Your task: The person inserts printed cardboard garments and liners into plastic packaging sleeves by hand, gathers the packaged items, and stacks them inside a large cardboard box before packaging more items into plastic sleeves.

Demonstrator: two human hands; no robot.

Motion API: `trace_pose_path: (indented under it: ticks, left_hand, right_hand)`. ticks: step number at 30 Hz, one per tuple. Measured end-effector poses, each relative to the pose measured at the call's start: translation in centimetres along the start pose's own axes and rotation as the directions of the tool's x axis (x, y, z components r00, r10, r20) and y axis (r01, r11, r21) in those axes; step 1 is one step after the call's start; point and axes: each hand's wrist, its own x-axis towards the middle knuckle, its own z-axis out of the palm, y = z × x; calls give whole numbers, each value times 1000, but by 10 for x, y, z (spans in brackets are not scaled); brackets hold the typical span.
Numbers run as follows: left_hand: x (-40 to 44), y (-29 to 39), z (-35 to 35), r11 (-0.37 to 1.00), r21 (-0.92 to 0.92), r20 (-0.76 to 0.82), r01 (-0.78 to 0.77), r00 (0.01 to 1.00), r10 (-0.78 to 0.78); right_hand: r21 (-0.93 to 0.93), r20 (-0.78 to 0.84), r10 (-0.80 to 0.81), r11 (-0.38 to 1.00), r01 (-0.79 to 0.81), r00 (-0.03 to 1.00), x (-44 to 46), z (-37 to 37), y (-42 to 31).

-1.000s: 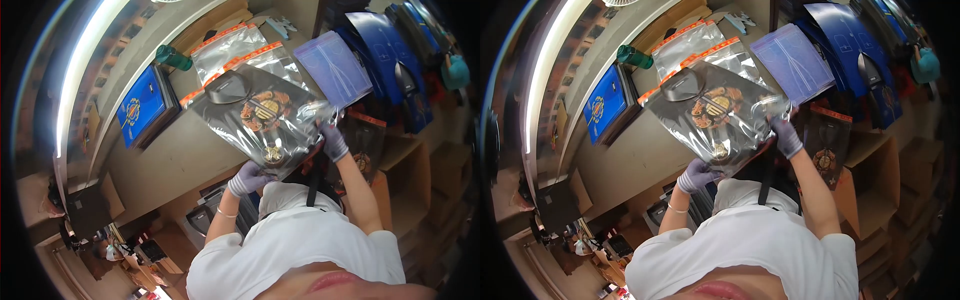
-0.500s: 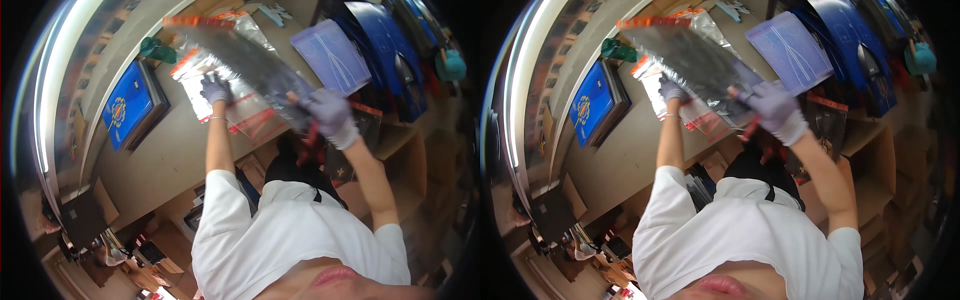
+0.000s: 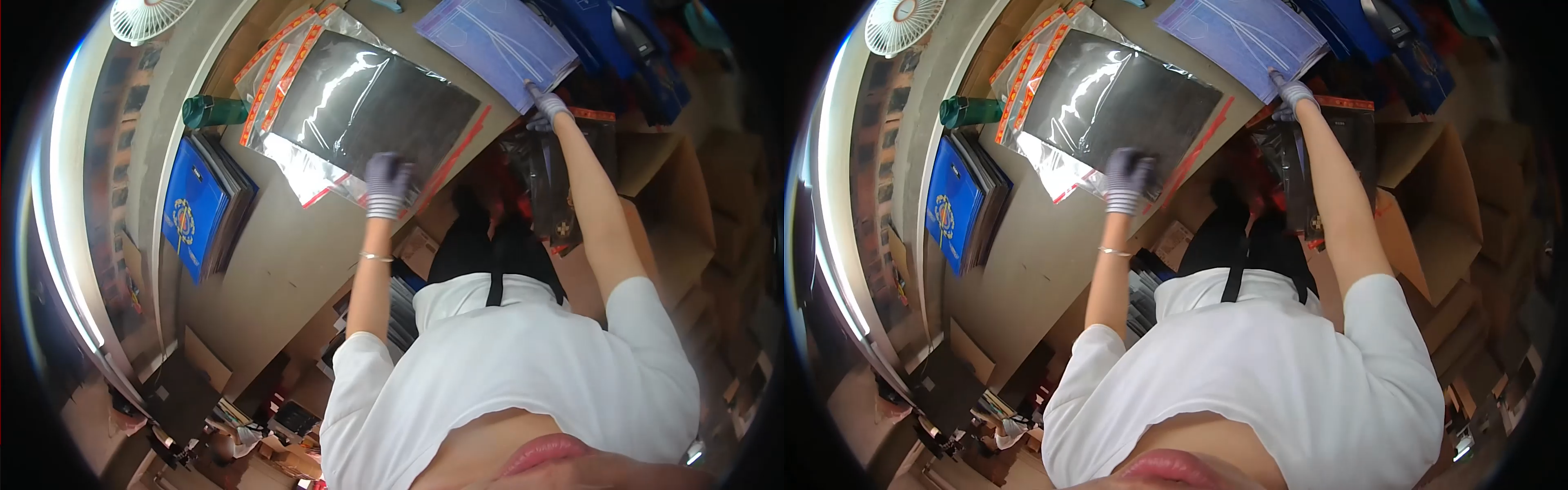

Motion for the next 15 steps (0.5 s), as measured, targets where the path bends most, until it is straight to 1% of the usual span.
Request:
trace_pose_path:
  ticks: [1, 2, 3, 4, 5, 6, 7, 8, 9, 10, 11, 12, 13, 14, 15]
  left_hand:
    - [5, 26, 13, 994, 103, -10, -28, 1000, 29]
    - [7, 41, 21, 977, 205, -5, -57, 998, 59]
    - [5, 40, 22, 967, 250, 37, -42, 999, 33]
    - [8, 37, 28, 957, 290, 64, -28, 998, 9]
    - [13, 35, 34, 946, 325, 79, -11, 997, -16]
    - [15, 21, 40, 969, 248, 102, -2, 995, -24]
    - [14, -2, 44, 986, 167, 123, 9, 992, -30]
    - [15, -19, 47, 996, 84, 145, 23, 989, -35]
    - [17, -24, 48, 988, 144, 111, -61, 993, 45]
    - [22, -29, 53, 993, -58, 103, 105, 990, -99]
    - [24, -33, 57, 929, -256, 131, 268, 961, -242]
    - [21, -35, 60, 800, -431, 188, 418, 909, -373]
    - [25, -26, 54, 630, -608, 264, 483, 872, -413]
    - [27, -16, 48, 659, -589, 236, 468, 880, -413]
    - [31, -4, 44, 693, -568, 206, 445, 891, -404]
  right_hand:
    - [-52, -24, 32, 998, -34, 999, 7, 4, -3]
    - [13, 16, 9, 1000, -9, 1000, 9, 7, 3]
    - [85, 51, -14, 996, 9, 999, 10, 8, 13]
    - [152, 75, -49, 988, 37, 996, 11, 3, 16]
    - [211, 91, -168, 967, 145, 982, 10, -3, 28]
    - [267, 99, -288, 930, 254, 952, 14, -9, 48]
    - [370, 24, -335, 878, 303, 942, 28, -14, 69]
    - [462, 25, -401, 817, 345, 916, 33, -24, 94]
    - [463, -70, -486, 758, 460, 871, 10, -33, 107]
    - [311, -249, -607, 688, 656, 754, 6, -39, 124]
    - [483, -291, -549, 623, 616, 784, -13, -42, 137]
    - [485, -298, -536, 628, 609, 790, -41, -44, 146]
    - [492, -303, -523, 630, 601, 797, -69, -45, 155]
    - [307, -366, -549, 691, 654, 752, -88, -42, 169]
    - [166, -413, -587, 703, 691, 697, -121, -32, 168]
